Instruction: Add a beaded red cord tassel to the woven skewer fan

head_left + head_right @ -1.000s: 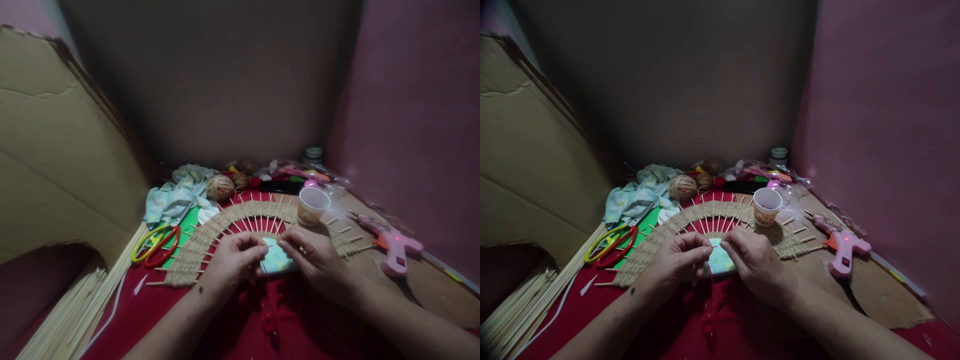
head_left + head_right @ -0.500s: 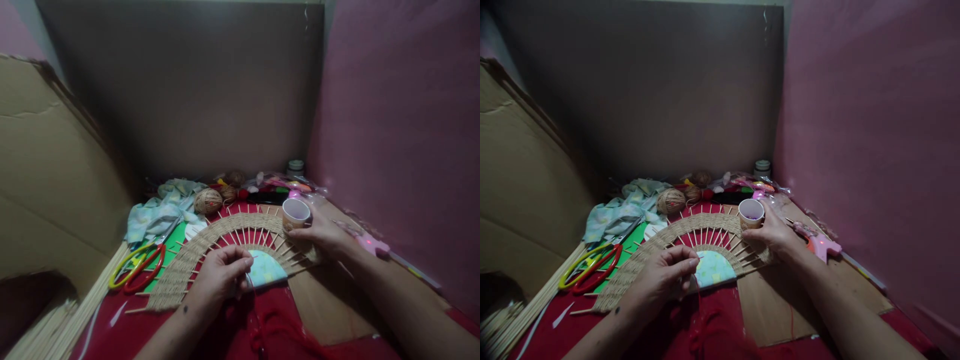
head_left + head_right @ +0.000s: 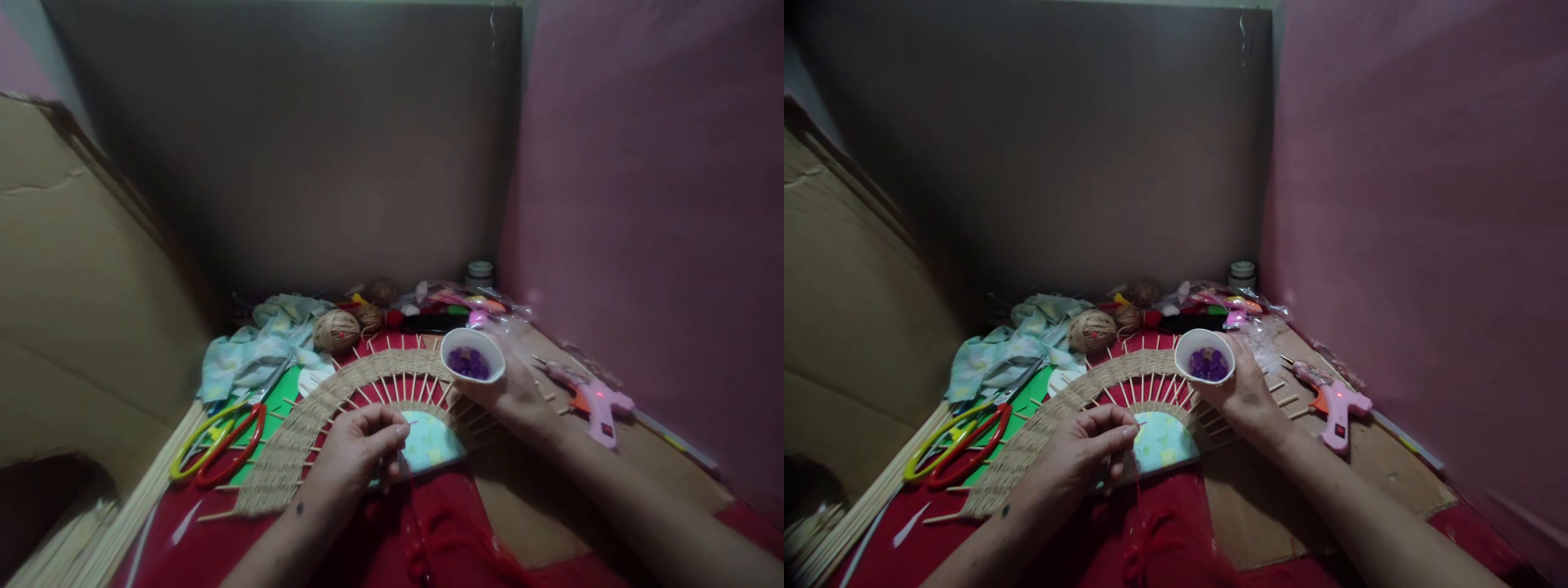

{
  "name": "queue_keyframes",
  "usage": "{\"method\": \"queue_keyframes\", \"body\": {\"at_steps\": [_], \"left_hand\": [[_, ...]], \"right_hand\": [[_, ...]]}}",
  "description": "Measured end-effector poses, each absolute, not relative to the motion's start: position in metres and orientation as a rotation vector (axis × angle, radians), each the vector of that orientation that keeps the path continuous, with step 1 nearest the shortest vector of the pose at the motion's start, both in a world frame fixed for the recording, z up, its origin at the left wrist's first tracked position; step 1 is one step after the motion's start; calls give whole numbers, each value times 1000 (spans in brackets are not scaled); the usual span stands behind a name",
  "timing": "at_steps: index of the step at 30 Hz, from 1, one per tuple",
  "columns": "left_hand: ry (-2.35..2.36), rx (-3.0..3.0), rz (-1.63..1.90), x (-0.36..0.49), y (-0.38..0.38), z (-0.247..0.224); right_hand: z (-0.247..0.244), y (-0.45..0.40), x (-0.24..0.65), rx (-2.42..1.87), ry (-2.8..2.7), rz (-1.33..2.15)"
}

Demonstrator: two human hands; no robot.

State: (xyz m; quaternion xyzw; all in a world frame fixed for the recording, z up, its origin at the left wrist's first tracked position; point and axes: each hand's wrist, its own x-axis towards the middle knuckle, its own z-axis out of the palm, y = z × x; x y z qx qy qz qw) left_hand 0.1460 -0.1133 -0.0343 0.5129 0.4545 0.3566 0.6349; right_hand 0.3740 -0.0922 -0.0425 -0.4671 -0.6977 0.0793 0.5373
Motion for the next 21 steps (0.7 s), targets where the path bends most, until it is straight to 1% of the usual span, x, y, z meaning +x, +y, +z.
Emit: {"method": "queue_keyframes", "body": {"at_steps": [7,11,16,21], "left_hand": [[1060,1169,790,147,-111,-34],[1055,1166,768,146,-112,-36],[1057,1166,754,145,-112,-36],[1076,1157,747,146,-112,-35]], "right_hand": [[-24,-117,353,-879,-1748,19],[-28,-117,351,-773,-1769,-97],[-41,-115,352,-768,-1751,-48],[-43,-118,352,-768,-1740,-25]]}}
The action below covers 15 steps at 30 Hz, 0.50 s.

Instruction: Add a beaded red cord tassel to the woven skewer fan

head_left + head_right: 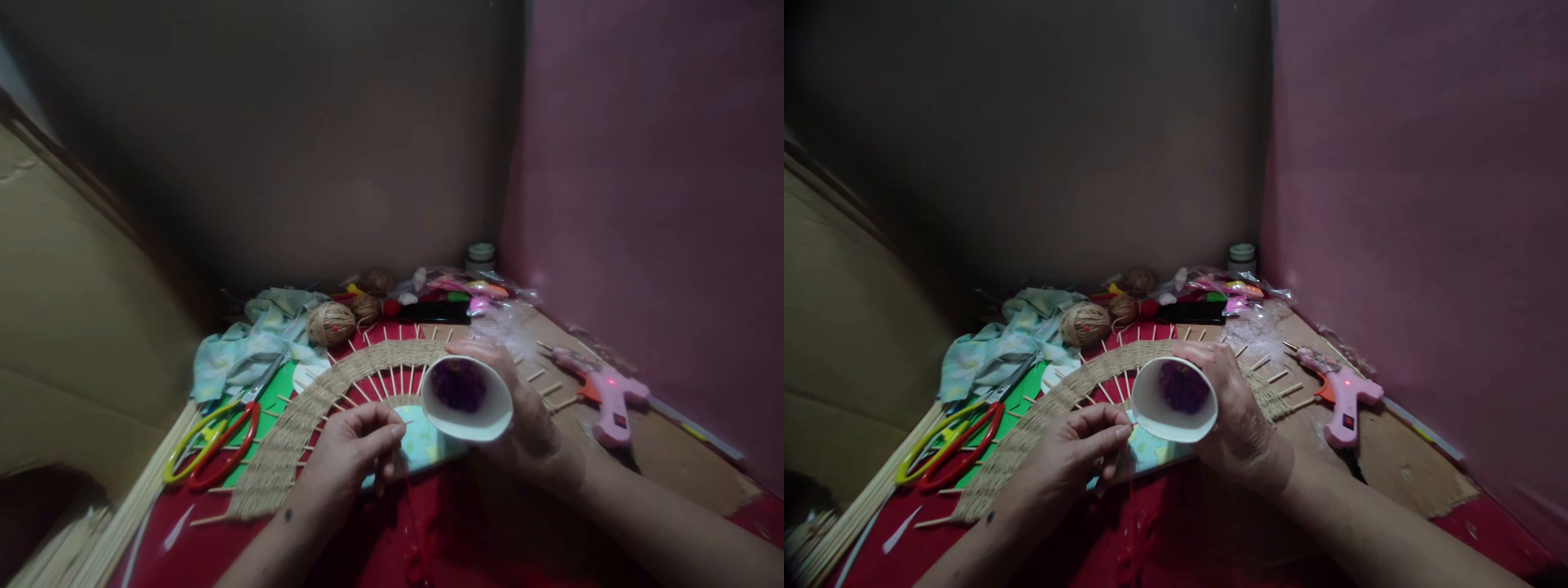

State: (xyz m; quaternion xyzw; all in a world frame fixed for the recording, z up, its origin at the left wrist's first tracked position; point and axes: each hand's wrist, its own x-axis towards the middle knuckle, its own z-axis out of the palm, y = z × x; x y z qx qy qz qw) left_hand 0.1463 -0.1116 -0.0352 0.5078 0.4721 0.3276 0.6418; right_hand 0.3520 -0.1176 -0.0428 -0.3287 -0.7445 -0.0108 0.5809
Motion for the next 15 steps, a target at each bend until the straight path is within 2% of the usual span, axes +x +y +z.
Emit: {"method": "queue_keyframes", "body": {"at_steps": [15], "left_hand": [[1084,1172,736,145,-112,-35]], "right_hand": [[-39,-123,351,-821,-1724,8]]}}
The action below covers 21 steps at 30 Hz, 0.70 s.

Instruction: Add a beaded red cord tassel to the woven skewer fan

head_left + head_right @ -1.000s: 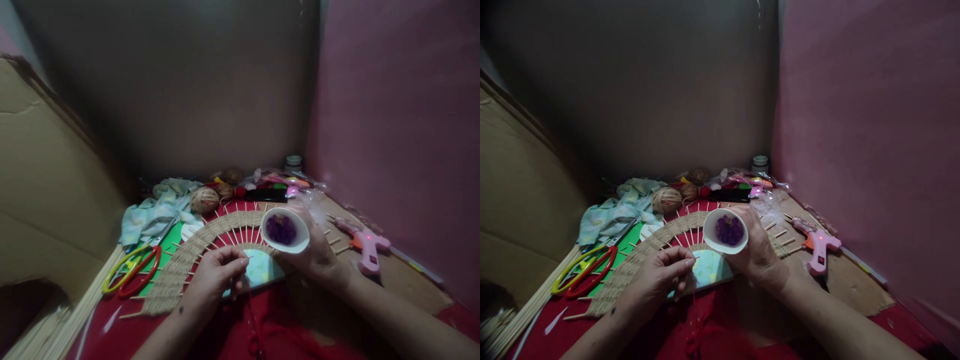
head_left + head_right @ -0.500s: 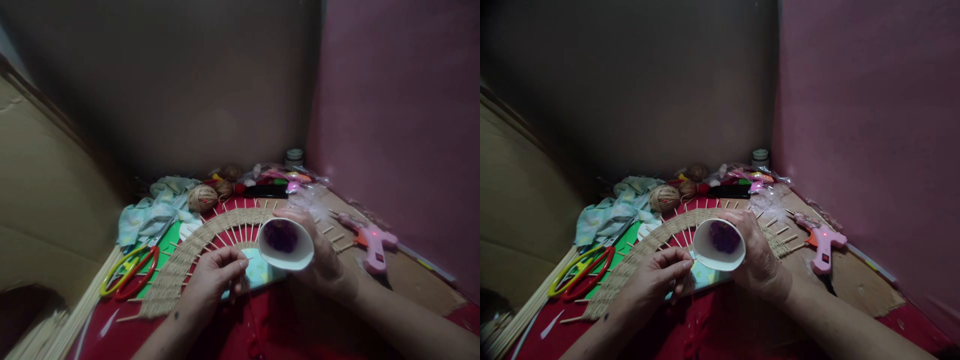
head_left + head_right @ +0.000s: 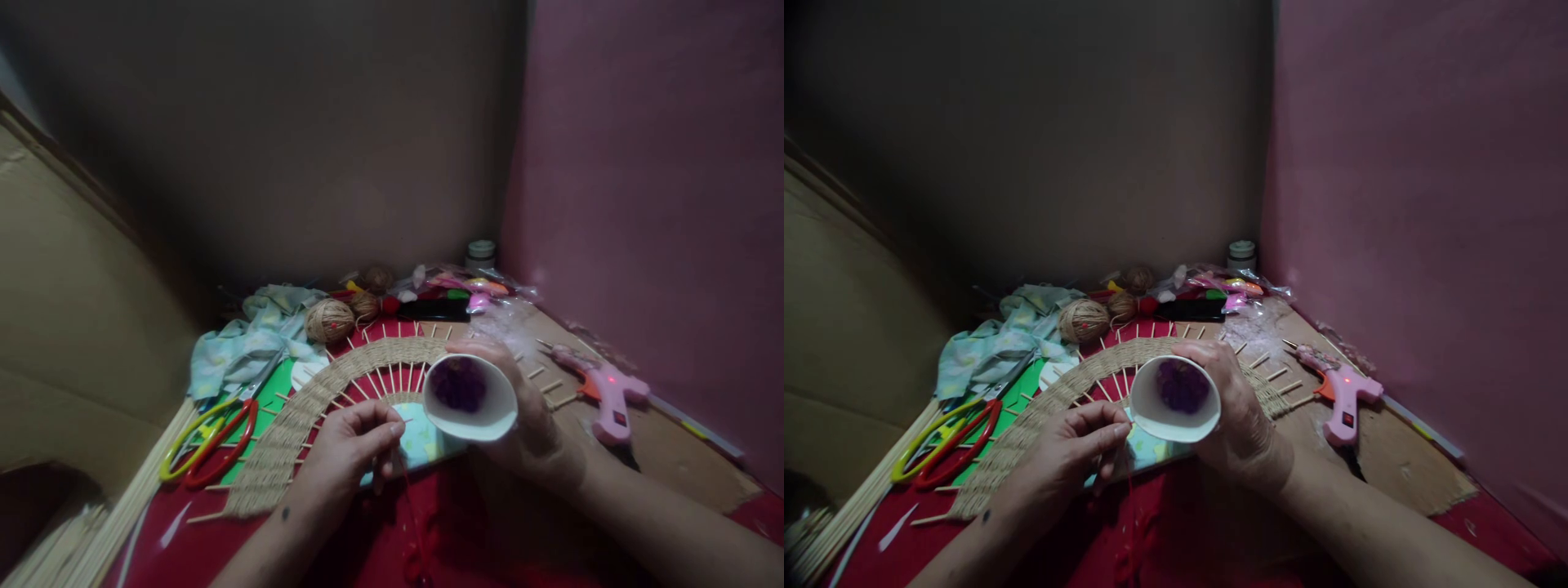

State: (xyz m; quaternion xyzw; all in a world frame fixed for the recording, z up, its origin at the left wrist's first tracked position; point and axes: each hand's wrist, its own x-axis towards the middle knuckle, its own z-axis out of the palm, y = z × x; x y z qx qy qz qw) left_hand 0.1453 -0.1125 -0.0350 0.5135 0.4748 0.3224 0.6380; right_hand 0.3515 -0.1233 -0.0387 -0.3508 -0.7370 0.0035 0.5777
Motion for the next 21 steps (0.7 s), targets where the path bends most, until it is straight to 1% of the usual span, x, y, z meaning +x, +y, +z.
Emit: {"method": "queue_keyframes", "body": {"at_steps": [16,21], "left_hand": [[1084,1181,742,146,-112,-33],[1079,1176,731,145,-112,-36]], "right_hand": [[-32,-123,352,-826,-1696,32],[-36,-122,353,-817,-1702,93]]}}
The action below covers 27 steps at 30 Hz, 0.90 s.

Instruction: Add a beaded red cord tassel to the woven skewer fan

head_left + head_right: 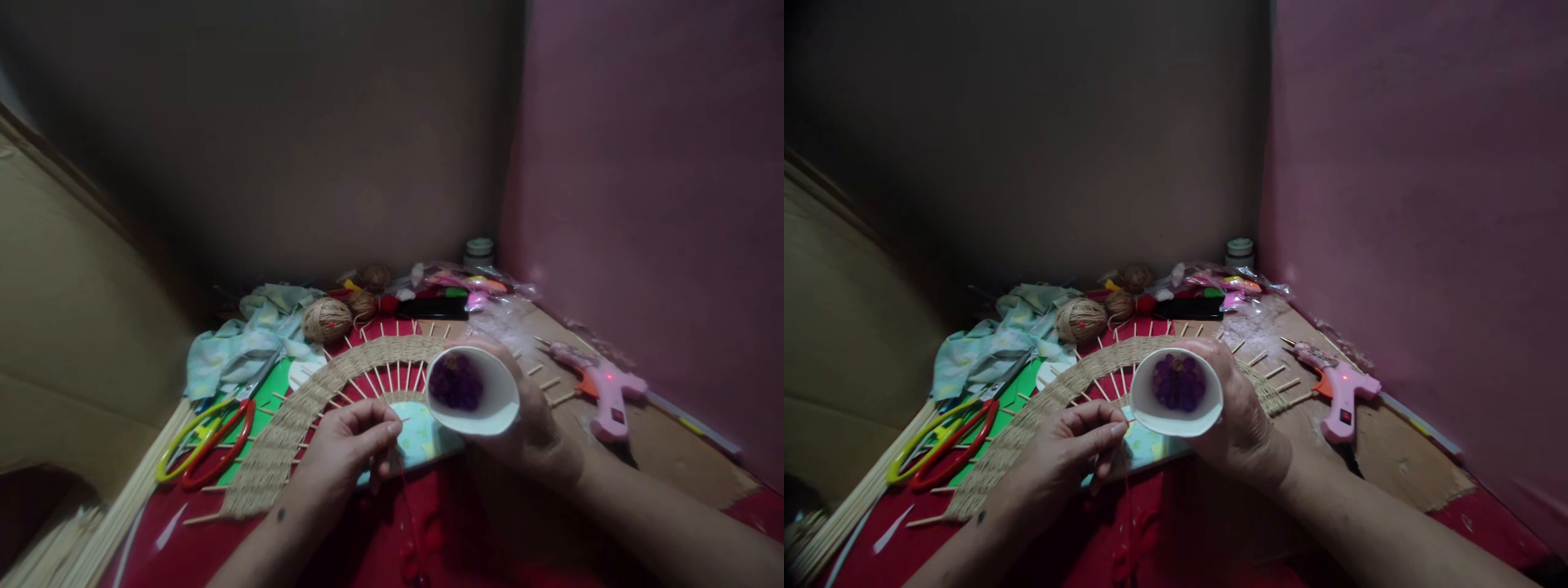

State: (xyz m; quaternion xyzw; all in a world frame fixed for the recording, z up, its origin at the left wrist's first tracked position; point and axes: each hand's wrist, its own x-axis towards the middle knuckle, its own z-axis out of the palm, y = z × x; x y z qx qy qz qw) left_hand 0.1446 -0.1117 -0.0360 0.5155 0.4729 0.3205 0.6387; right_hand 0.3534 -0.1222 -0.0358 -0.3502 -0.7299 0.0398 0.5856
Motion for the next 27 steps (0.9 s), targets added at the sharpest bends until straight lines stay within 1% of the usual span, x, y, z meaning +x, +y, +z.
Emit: {"method": "queue_keyframes", "body": {"at_steps": [11,16,21,27], "left_hand": [[1072,1185,728,142,-110,-42],[1092,1192,730,143,-111,-40],[1092,1186,749,145,-112,-36],[1088,1184,749,145,-113,-38]], "right_hand": [[-37,-120,355,-887,-1684,119],[-37,-106,365,-1115,-1509,364],[-44,-93,370,-1150,-1443,644],[-48,-88,373,-1161,-1448,767]]}}
